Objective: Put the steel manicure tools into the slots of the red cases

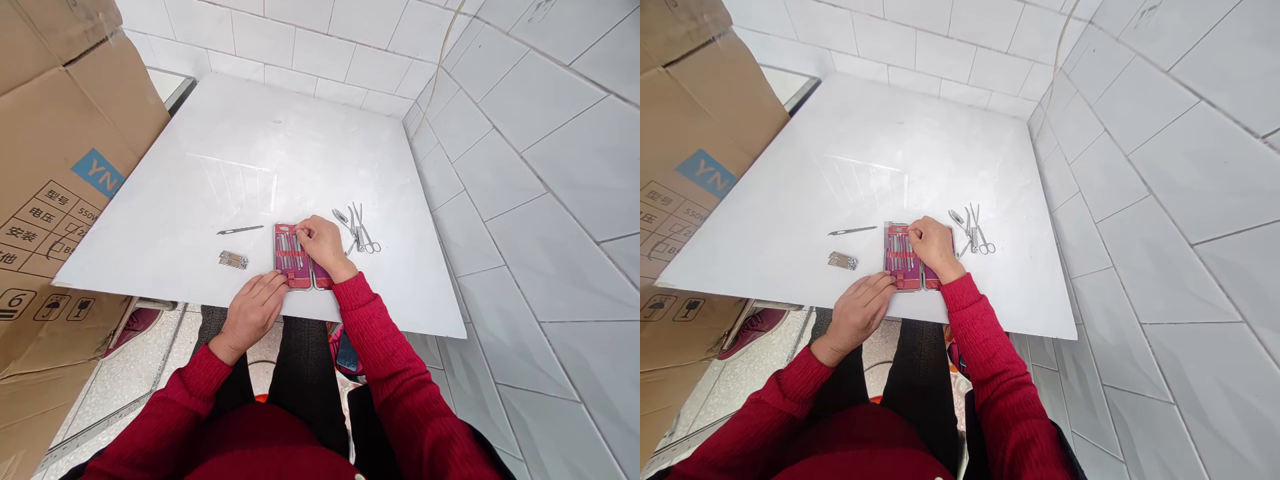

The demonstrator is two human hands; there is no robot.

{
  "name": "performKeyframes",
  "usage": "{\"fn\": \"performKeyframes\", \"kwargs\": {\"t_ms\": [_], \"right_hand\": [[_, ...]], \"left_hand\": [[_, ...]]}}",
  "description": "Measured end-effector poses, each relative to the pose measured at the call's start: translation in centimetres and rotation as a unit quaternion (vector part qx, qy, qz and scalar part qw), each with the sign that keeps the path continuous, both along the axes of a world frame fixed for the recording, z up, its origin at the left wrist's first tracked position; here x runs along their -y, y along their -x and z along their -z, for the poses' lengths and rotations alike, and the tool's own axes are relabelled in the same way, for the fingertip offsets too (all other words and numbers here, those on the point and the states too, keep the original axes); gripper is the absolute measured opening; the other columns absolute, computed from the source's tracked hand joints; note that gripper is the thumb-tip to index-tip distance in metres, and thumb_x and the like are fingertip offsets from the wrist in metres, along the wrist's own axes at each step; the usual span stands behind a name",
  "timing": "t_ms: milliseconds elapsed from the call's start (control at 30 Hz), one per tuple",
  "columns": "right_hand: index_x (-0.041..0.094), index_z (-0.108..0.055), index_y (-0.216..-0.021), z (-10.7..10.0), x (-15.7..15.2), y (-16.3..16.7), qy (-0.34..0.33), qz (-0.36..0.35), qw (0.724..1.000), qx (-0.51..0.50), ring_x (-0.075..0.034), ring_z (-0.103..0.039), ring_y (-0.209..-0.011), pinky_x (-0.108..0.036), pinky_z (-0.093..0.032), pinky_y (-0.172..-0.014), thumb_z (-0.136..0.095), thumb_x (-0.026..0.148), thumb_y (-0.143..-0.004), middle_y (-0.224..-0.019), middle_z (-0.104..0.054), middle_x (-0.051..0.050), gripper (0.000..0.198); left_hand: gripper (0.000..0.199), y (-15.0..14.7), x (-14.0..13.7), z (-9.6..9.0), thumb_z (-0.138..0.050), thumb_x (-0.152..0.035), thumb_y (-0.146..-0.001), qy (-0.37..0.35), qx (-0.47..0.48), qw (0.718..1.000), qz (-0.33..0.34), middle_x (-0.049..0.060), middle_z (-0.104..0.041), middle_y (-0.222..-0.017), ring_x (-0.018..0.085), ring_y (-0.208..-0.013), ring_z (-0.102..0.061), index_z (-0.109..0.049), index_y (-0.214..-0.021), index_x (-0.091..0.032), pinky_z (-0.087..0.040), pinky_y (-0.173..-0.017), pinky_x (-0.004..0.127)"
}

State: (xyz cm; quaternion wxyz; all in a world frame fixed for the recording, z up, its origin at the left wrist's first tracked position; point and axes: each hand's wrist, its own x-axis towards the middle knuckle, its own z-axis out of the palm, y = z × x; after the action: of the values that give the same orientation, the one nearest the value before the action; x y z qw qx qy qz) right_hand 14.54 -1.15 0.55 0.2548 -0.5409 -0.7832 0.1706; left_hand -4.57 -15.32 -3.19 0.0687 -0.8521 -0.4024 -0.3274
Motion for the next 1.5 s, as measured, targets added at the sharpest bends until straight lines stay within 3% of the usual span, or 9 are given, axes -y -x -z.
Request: {"fn": "performKeyframes", "kwargs": {"t_ms": [300,567,800,1000,1167,1300,1400,1500], "right_hand": [[0.020,-0.078,-0.103,-2.7,1.7,1.4,-0.038,-0.003,0.989,0.140,-0.021,-0.063,-0.089,-0.031,-0.037,-0.070,-0.048,0.026,-0.102,-0.101,-0.071,-0.007,0.030],[0.020,-0.076,-0.105,-6.4,1.1,10.1,-0.008,-0.158,0.957,0.242,-0.022,-0.065,-0.101,-0.031,-0.043,-0.076,-0.056,0.019,-0.099,-0.114,-0.071,-0.008,0.021],[0.014,-0.074,-0.111,-5.8,-0.2,14.0,0.020,-0.166,0.918,0.359,-0.027,-0.067,-0.107,-0.033,-0.047,-0.079,-0.053,0.018,-0.101,-0.117,-0.071,-0.015,0.023],[0.015,-0.073,-0.105,-5.2,-0.4,14.1,0.040,-0.170,0.918,0.355,-0.026,-0.068,-0.103,-0.032,-0.045,-0.078,-0.051,0.019,-0.101,-0.115,-0.073,-0.016,0.023],[0.017,-0.068,-0.096,-4.6,-0.1,13.1,0.054,-0.152,0.954,0.252,-0.021,-0.065,-0.085,-0.030,-0.040,-0.073,-0.052,0.016,-0.098,-0.096,-0.074,-0.009,0.016],[0.020,-0.060,-0.085,-3.2,0.0,11.0,0.133,-0.110,0.985,-0.006,-0.014,-0.055,-0.064,-0.027,-0.038,-0.064,-0.059,0.018,-0.090,-0.077,-0.069,-0.001,0.006],[0.021,-0.059,-0.084,-2.2,0.2,9.2,0.238,-0.078,0.941,-0.228,-0.010,-0.047,-0.054,-0.025,-0.037,-0.057,-0.066,0.028,-0.082,-0.071,-0.067,0.002,0.010],[0.020,-0.063,-0.092,-1.7,0.5,7.5,0.304,-0.058,0.880,-0.361,-0.008,-0.044,-0.051,-0.023,-0.035,-0.052,-0.078,0.036,-0.070,-0.071,-0.067,0.003,0.031]], "left_hand": [[0.029,0.0,0.6,0.2,-0.050,-0.014,-0.103,-0.008,-0.017,1.000,-0.013,0.012,-0.073,-0.130,0.023,-0.127,-0.066,-0.067,-0.126,-0.014,-0.053,-0.110,0.041],[0.028,-0.1,0.8,0.8,-0.049,-0.015,-0.103,-0.014,-0.002,1.000,-0.019,0.012,-0.074,-0.127,0.023,-0.126,-0.067,-0.069,-0.123,-0.014,-0.055,-0.108,0.041],[0.025,0.0,0.9,0.8,-0.051,-0.015,-0.103,-0.005,0.013,1.000,-0.012,0.012,-0.075,-0.126,0.023,-0.124,-0.068,-0.069,-0.121,-0.012,-0.054,-0.108,0.040],[0.025,-0.1,0.9,1.1,-0.051,-0.015,-0.102,-0.004,0.011,1.000,-0.012,0.013,-0.073,-0.129,0.024,-0.126,-0.066,-0.068,-0.121,-0.012,-0.052,-0.110,0.040],[0.026,-0.1,0.9,1.2,-0.054,-0.013,-0.101,0.001,0.014,1.000,-0.011,0.014,-0.072,-0.130,0.025,-0.128,-0.065,-0.068,-0.123,-0.011,-0.051,-0.111,0.041],[0.028,-0.2,0.8,1.3,-0.052,-0.013,-0.102,-0.008,0.016,1.000,-0.015,0.013,-0.073,-0.130,0.024,-0.128,-0.065,-0.067,-0.125,-0.011,-0.051,-0.111,0.041],[0.027,-0.1,0.6,1.3,-0.051,-0.013,-0.102,-0.029,0.019,0.999,-0.016,0.012,-0.074,-0.127,0.024,-0.124,-0.067,-0.067,-0.123,-0.010,-0.053,-0.108,0.041],[0.026,-0.1,0.4,1.0,-0.051,-0.013,-0.102,-0.040,0.016,0.999,-0.014,0.012,-0.075,-0.126,0.024,-0.122,-0.068,-0.068,-0.121,-0.011,-0.054,-0.106,0.041]]}}
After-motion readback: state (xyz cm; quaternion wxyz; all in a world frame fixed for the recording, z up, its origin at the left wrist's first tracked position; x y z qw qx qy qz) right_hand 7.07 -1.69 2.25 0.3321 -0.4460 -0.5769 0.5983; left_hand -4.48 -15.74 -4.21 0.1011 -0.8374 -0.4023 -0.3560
